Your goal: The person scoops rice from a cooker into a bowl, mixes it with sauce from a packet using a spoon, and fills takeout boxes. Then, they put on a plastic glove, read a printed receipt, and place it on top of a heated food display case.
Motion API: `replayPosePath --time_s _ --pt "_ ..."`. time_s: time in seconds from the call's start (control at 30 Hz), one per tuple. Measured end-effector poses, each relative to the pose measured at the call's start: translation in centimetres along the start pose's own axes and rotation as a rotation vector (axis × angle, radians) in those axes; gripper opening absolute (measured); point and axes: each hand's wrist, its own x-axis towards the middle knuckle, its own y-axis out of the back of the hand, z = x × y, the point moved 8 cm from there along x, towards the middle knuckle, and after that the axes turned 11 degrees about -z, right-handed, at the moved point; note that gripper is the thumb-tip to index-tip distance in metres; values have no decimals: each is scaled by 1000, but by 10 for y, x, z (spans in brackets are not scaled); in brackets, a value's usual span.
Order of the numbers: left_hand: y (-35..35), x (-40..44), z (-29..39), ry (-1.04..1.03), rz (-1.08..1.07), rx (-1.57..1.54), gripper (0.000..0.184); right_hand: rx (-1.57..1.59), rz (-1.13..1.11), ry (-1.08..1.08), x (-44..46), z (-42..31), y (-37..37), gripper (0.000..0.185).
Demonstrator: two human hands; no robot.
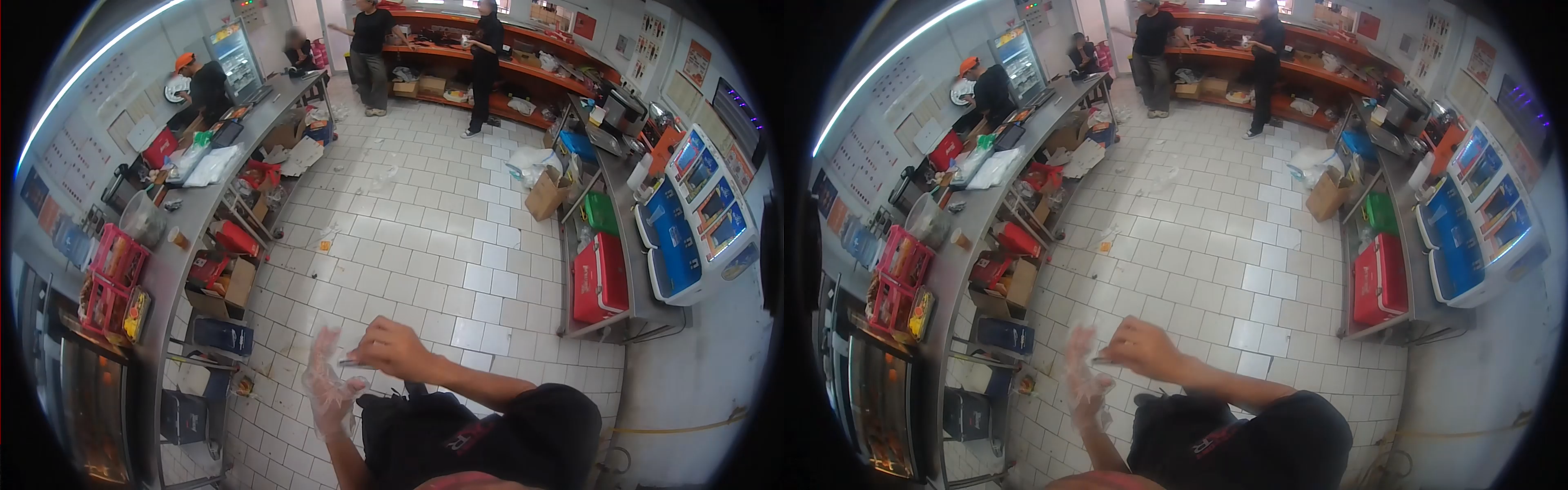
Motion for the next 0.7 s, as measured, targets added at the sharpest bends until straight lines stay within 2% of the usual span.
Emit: replayPosePath --time_s 0.03,0.07,0.17,0.23,0.33,0.47,0.53,0.57,0.63,0.7 --pt "-2 -4 -6 60 -31 -143 77 44 26 32 2 -10 -5 13" --pt "0 -16 -21 243 53 -267 55 137 12 -5 3 -9 -10 11" --pt "30 -43 -37 443 26 208 33 405 -36 -181 5 -4 -26 8" --pt "36 -54 -32 440 -26 118 28 589 -98 -383 7 1 -37 12" --pt "50 -76 -35 452 -71 158 30 579 -95 -380 12 11 -50 19" --pt "72 -121 -64 484 -135 125 34 529 -41 -522 31 27 -29 23" --pt "73 -125 -39 401 -127 96 35 511 -49 -505 42 22 -24 23" --pt "73 -126 -27 373 -125 83 35 383 -59 -491 48 15 -19 24" --pt "79 -134 -34 391 -150 259 37 196 -75 -461 56 3 -13 24" --pt "77 -133 -19 395 -212 184 40 307 -23 -536 59 -18 -10 22"
